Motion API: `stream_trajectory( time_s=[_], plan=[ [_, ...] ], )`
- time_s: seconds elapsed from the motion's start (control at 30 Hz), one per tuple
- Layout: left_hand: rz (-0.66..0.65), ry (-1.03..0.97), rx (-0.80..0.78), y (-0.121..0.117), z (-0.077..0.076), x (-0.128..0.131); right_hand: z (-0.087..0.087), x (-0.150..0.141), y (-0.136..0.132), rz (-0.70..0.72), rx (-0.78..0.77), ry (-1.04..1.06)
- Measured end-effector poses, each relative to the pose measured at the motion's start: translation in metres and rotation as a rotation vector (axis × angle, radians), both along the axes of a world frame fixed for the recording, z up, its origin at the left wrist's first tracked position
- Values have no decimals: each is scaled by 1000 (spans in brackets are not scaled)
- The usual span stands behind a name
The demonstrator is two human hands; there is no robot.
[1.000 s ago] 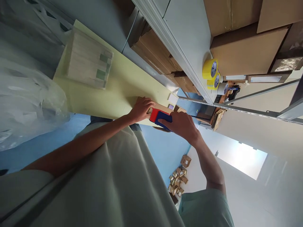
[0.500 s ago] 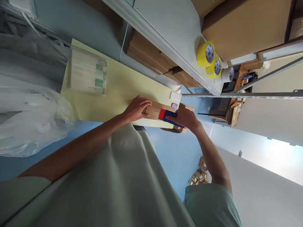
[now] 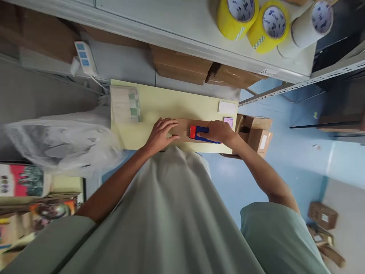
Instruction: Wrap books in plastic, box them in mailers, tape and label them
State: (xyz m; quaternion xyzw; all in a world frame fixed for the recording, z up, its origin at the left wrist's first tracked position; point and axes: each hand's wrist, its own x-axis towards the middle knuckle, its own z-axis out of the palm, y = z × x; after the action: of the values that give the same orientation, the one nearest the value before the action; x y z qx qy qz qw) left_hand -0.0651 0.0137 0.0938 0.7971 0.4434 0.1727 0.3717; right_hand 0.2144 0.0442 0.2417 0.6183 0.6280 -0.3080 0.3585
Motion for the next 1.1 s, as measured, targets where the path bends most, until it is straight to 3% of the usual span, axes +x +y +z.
stream_trajectory(
  time_s=[0.13, 0.3, 0.37, 0.5, 0.67, 0.77, 0.97, 1.1],
  plan=[
    [64, 53, 37, -17, 6, 8, -13, 5, -2, 32, 43, 56],
    [433, 2, 58, -17, -1, 57, -17, 5, -3, 67, 83, 135],
    [516, 23, 68, -9, -9, 80, -16, 5, -4, 61, 80, 158],
    [567, 106, 64, 3, -26, 103, -14, 3, -5, 42, 74, 198],
    [559, 164, 71, 2, -30, 98, -10, 8, -3, 35, 54, 237],
    [568, 196, 81, 0, -28, 96, -3, 40, -5, 27, 49, 203],
    [575, 211, 47, 2, -26, 97, 17, 158, -15, -23, -50, 66],
    [584, 223, 32, 3, -25, 97, 11, 188, -17, -30, -79, 70]
  ],
)
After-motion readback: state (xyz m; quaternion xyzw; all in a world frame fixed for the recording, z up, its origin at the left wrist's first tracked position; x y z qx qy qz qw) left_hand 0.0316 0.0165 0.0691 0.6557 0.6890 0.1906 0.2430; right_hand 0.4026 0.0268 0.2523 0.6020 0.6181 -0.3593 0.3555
